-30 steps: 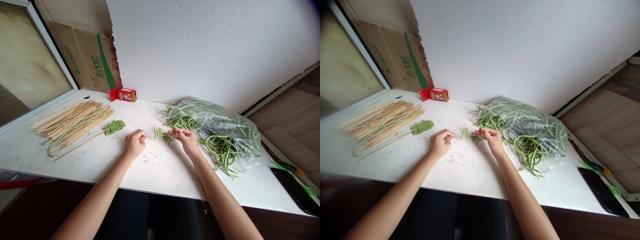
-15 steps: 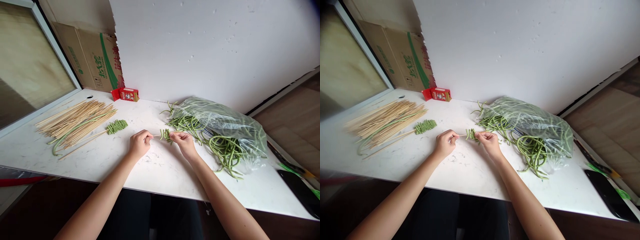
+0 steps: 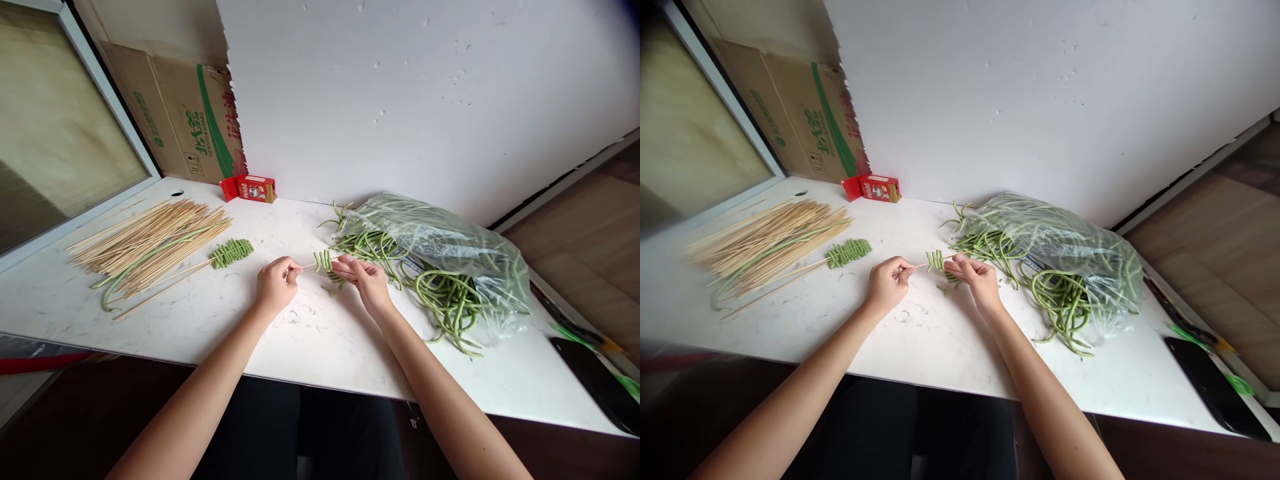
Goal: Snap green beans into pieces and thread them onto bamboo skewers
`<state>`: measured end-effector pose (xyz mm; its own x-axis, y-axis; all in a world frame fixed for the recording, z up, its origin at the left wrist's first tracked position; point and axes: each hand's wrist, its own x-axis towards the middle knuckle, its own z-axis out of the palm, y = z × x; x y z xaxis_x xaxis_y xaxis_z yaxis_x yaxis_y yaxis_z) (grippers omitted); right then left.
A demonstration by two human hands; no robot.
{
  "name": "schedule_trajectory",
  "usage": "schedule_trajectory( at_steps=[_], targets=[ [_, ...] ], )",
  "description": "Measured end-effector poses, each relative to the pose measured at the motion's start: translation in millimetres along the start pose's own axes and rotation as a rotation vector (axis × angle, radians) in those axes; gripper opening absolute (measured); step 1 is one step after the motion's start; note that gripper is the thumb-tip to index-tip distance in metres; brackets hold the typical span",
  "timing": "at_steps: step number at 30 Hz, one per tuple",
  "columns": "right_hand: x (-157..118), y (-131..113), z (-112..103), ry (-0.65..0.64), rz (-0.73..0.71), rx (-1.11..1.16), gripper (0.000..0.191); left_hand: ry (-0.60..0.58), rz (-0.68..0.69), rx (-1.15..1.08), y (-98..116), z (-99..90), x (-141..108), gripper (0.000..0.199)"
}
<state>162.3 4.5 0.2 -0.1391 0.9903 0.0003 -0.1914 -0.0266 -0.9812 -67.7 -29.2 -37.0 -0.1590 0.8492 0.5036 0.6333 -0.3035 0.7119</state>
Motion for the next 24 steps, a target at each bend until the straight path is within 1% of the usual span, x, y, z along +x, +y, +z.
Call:
schedule_trajectory(
  at_steps=[3,5,7,9,12,14,16,19,21,24],
  targets=[
    [2,-6,-8,0.018,-0.045,-0.072,0.048,0.014,-0.018,0.02,0,-0.3,1,0.013],
    [3,-11,-15,-0.01,-0.121,-0.255,0.046,0.024,-0.024,0.032,1,-0.7,1,0.014],
    [2,-15,-20,-0.096,-0.201,-0.508,0.04,0.032,-0.028,0.048,1,-1.2,1,0.013],
    [1,-20,-24,-0.232,-0.244,-0.723,0.032,0.038,-0.03,0.058,1,-1.5,2,0.013],
    [-1,-23,-28,-0.422,-0.251,-0.89,0.022,0.037,-0.031,0.06,1,-1.4,2,0.013],
    [-2,-21,-30,-0.494,-0.225,-0.941,0.024,0.034,-0.03,0.066,2,-1.3,2,0.014],
    [-2,-18,-29,-0.508,-0.208,-0.961,0.031,0.029,-0.025,0.073,2,-1.3,2,0.014],
    [-4,-12,-22,-0.457,-0.239,-0.973,0.036,0.025,-0.02,0.079,4,-1.8,2,0.014],
    [-6,-8,-16,-0.43,-0.273,-0.974,0.031,0.026,-0.016,0.081,4,-2.2,2,0.015],
    [-7,-2,-8,-0.41,-0.289,-0.96,0.018,0.033,-0.012,0.083,4,-2.7,2,0.014]
  ],
)
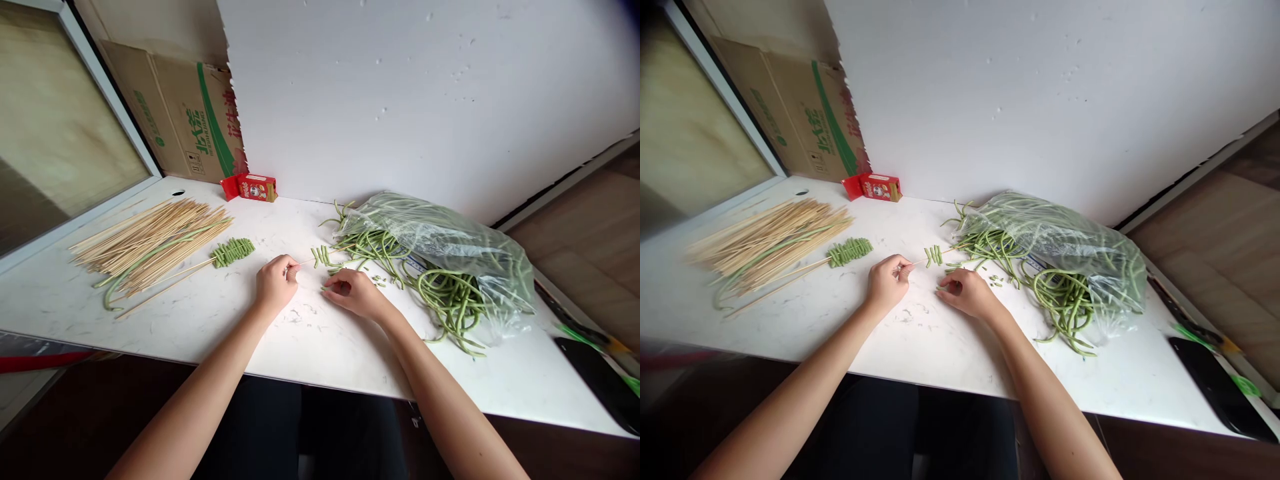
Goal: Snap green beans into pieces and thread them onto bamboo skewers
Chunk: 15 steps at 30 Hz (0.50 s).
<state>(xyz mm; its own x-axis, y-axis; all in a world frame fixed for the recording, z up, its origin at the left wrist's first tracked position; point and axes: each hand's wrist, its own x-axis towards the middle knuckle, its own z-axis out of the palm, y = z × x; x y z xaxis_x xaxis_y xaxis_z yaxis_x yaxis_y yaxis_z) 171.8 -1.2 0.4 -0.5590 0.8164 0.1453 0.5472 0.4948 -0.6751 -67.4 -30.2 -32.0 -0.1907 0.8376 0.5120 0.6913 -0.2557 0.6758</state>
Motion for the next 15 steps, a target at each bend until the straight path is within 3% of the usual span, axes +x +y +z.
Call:
schedule_trajectory(
  at_steps=[6,11,15],
  targets=[
    [3,4,5,0.031,0.022,0.097,0.014,0.008,0.014,-0.007,-1,0.2,0,0.014],
    [5,8,-6,0.062,0.15,0.44,0.033,0.029,0.017,-0.026,-4,1.3,0,0.014],
    [5,8,-18,0.063,0.289,0.752,0.038,0.033,0.008,-0.035,-4,1.2,0,0.013]
  ],
)
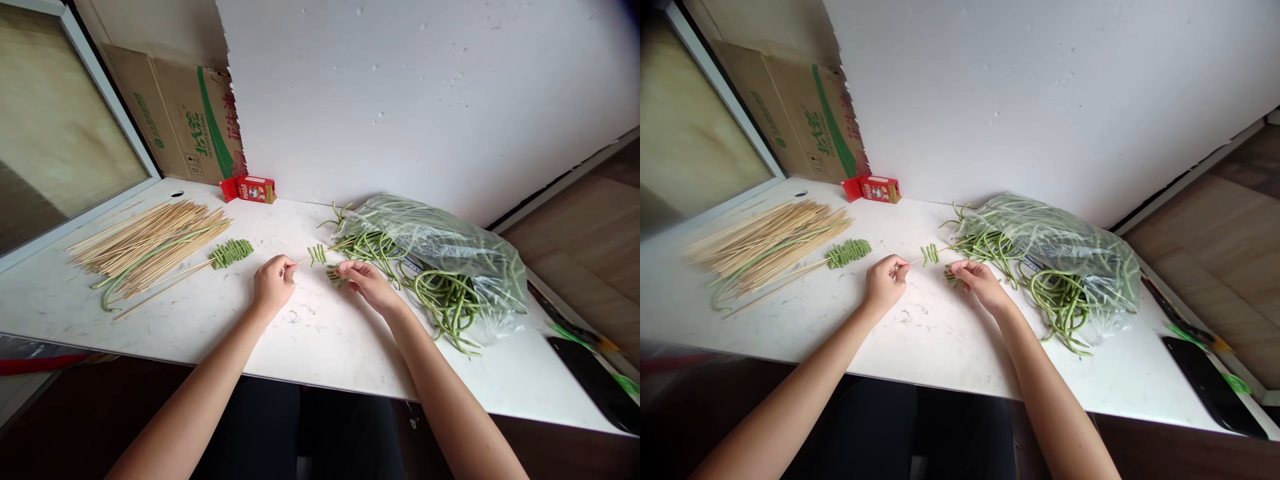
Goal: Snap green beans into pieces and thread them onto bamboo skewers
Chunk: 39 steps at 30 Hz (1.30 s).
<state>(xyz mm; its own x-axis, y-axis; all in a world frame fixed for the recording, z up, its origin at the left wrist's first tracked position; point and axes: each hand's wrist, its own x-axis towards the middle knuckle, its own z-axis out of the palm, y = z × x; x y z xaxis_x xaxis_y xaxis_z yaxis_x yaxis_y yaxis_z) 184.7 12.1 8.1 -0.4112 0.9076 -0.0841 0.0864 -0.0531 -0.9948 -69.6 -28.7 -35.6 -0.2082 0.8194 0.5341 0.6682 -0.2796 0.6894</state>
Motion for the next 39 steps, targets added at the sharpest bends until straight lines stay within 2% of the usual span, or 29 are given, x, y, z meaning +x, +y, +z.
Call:
schedule_trajectory(
  at_steps=[5,13,22,32,39],
  targets=[
    [0,-2,-5,0.007,0.042,0.208,0.036,0.002,-0.006,0.005,0,-1.0,0,0.013],
    [7,5,-11,0.112,0.084,0.417,0.029,0.002,0.026,-0.001,3,-2.7,0,0.014],
    [10,4,-17,0.208,0.04,0.403,0.029,-0.032,0.021,0.039,2,-2.4,-1,0.015],
    [10,2,-17,0.252,-0.006,0.326,0.033,-0.035,0.016,0.038,4,-3.1,-1,0.014],
    [10,1,-16,0.272,-0.015,0.363,0.038,-0.037,0.023,0.031,4,-3.2,-1,0.014]
  ],
)
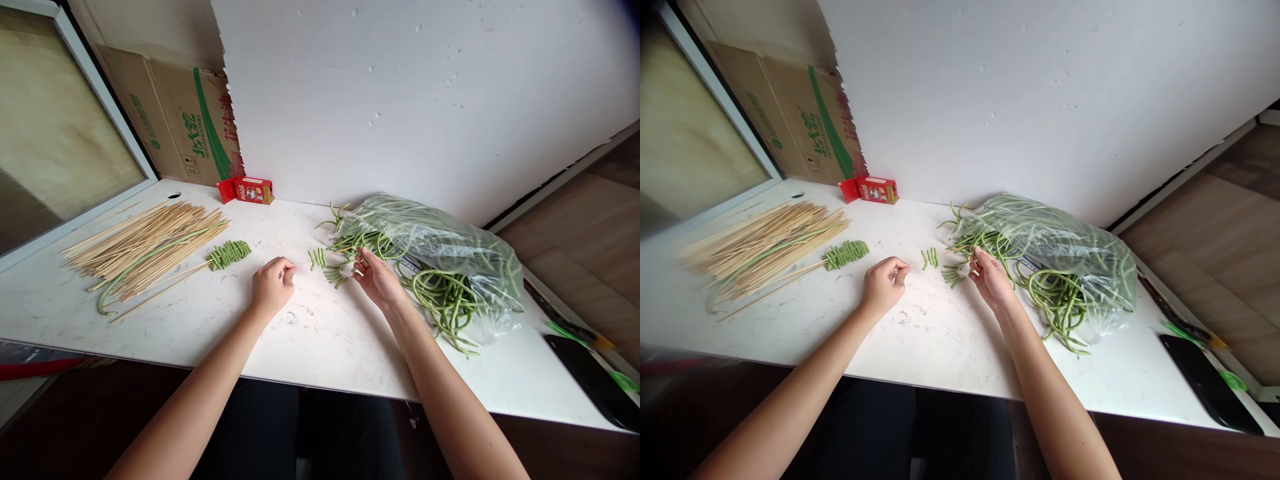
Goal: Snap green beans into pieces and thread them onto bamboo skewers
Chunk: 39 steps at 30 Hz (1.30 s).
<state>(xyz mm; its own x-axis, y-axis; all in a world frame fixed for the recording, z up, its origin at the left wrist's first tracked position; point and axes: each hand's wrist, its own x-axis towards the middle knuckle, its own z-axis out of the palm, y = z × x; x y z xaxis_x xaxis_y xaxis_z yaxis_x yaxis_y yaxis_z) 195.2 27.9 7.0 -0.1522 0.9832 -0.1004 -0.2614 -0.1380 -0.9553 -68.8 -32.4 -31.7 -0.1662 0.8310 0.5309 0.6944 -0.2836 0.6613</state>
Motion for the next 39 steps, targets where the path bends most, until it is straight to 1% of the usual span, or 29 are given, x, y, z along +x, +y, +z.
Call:
schedule_trajectory(
  at_steps=[4,8,16,22,33,39],
  targets=[
    [-0.7,0.3,0.2,0.005,-0.009,-0.061,0.041,-0.015,0.006,0.0,-0.5,0.7,-0.5,0.015],
    [-2.7,0.3,1.8,-0.008,-0.015,-0.101,0.037,-0.027,0.0,0.009,-1.0,1.2,-0.8,0.014],
    [-2.7,0.6,1.3,-0.038,0.027,-0.01,0.033,-0.017,0.011,0.018,-1.5,1.0,-0.9,0.014],
    [-0.5,2.3,-2.5,-0.029,0.01,-0.023,0.032,-0.017,0.02,0.017,-2.1,1.0,-0.8,0.015],
    [-2.5,-0.5,1.3,0.003,0.011,-0.009,0.032,-0.014,0.046,0.03,-1.7,0.3,-1.0,0.015],
    [-2.3,1.1,-0.3,-0.014,0.012,0.006,0.029,-0.004,0.047,0.025,-2.1,0.4,-0.7,0.015]
  ],
)
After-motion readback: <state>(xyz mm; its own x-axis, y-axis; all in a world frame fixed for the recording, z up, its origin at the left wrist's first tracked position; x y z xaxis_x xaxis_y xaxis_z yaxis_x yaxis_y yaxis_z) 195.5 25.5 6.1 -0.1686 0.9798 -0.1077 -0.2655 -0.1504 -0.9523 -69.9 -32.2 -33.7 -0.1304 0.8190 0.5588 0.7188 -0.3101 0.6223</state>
